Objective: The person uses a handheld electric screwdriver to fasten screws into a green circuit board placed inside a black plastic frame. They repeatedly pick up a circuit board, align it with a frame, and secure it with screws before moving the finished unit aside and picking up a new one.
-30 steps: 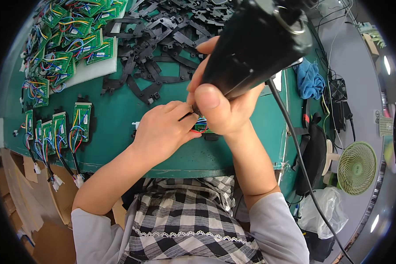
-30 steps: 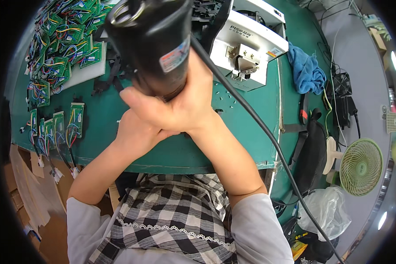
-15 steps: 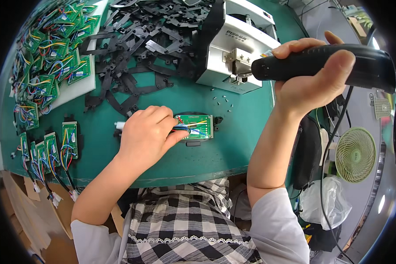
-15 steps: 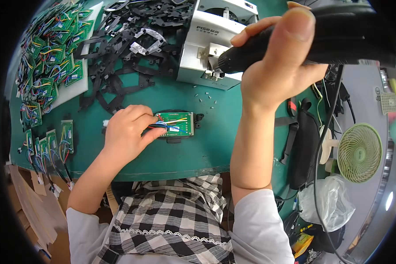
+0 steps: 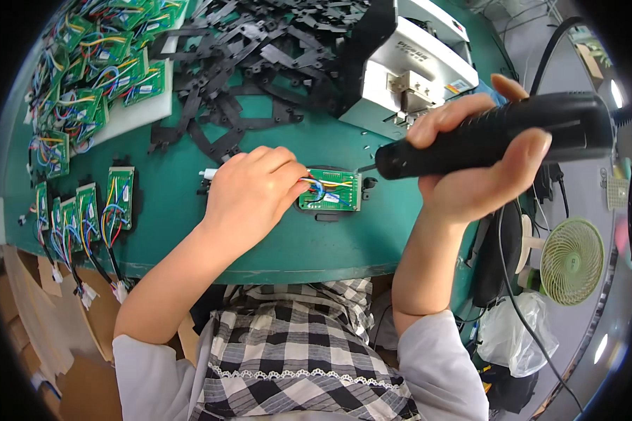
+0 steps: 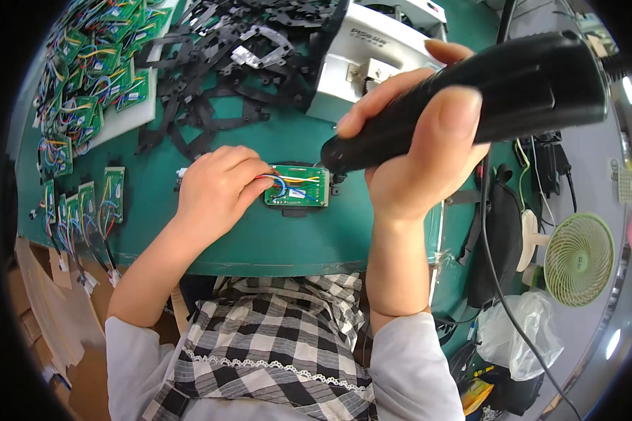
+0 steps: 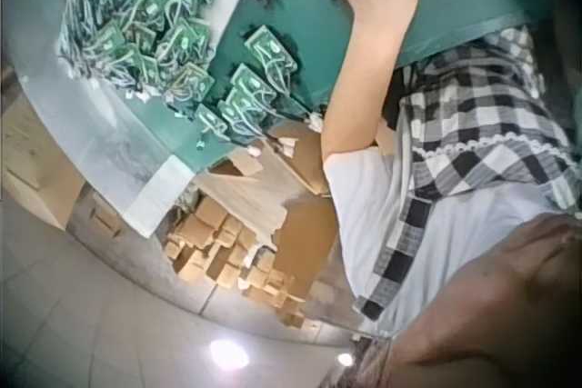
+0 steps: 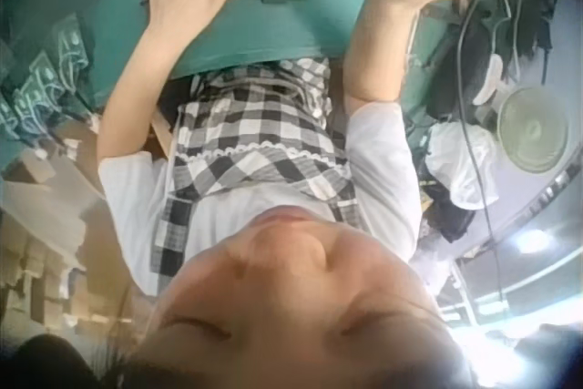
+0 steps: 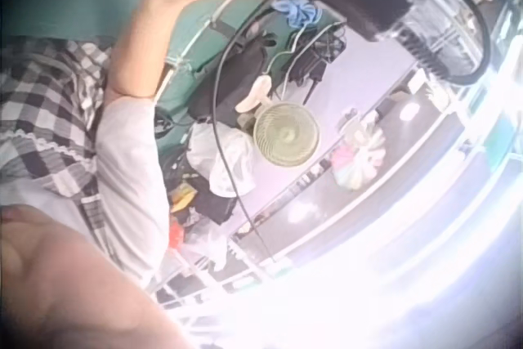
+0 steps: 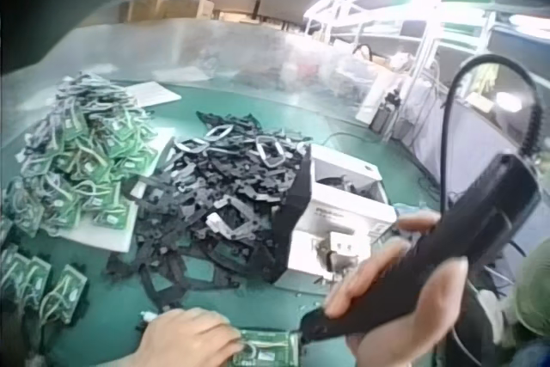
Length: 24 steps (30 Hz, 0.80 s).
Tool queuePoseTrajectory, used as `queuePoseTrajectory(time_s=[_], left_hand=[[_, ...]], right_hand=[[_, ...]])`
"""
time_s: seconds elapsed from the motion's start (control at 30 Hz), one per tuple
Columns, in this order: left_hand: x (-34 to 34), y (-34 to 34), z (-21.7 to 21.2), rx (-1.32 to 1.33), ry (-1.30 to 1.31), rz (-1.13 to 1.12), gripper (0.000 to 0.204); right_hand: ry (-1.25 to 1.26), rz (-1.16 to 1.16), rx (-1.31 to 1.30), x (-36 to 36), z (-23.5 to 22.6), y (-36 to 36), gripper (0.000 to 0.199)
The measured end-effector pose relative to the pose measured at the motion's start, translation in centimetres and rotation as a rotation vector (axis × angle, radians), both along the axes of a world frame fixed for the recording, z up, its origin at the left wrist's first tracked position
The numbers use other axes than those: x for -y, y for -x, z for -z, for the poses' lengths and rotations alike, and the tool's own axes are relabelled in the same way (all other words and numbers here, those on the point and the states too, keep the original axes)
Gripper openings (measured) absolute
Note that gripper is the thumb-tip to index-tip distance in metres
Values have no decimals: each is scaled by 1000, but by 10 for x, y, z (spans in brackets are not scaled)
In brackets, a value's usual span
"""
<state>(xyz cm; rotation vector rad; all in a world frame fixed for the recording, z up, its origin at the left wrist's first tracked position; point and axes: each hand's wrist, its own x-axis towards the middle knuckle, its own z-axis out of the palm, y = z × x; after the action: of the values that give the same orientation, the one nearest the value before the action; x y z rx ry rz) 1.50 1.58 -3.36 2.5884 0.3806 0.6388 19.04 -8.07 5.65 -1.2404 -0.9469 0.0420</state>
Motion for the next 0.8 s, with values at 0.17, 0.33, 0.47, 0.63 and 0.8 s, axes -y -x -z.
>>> queuePoseTrajectory(time_s=[0.17,0.33,0.47,0.63,0.8], left_hand=[[1,1,2,27,-23,-15,12],[-1,1,6,72,-89,-36,13],[1,2,5,49,-91,-47,12],[2,3,3,-7,-54,-57,11],[2,1,5,20,-48,-38,9]], right_hand=[[92,-213,-93,-3,18,41,79],[160,-230,-38,-8,30,51,84],[160,-227,-22,-10,33,57,85],[167,-277,31,-6,36,60,86],[170,-297,65,-4,41,59,86]])
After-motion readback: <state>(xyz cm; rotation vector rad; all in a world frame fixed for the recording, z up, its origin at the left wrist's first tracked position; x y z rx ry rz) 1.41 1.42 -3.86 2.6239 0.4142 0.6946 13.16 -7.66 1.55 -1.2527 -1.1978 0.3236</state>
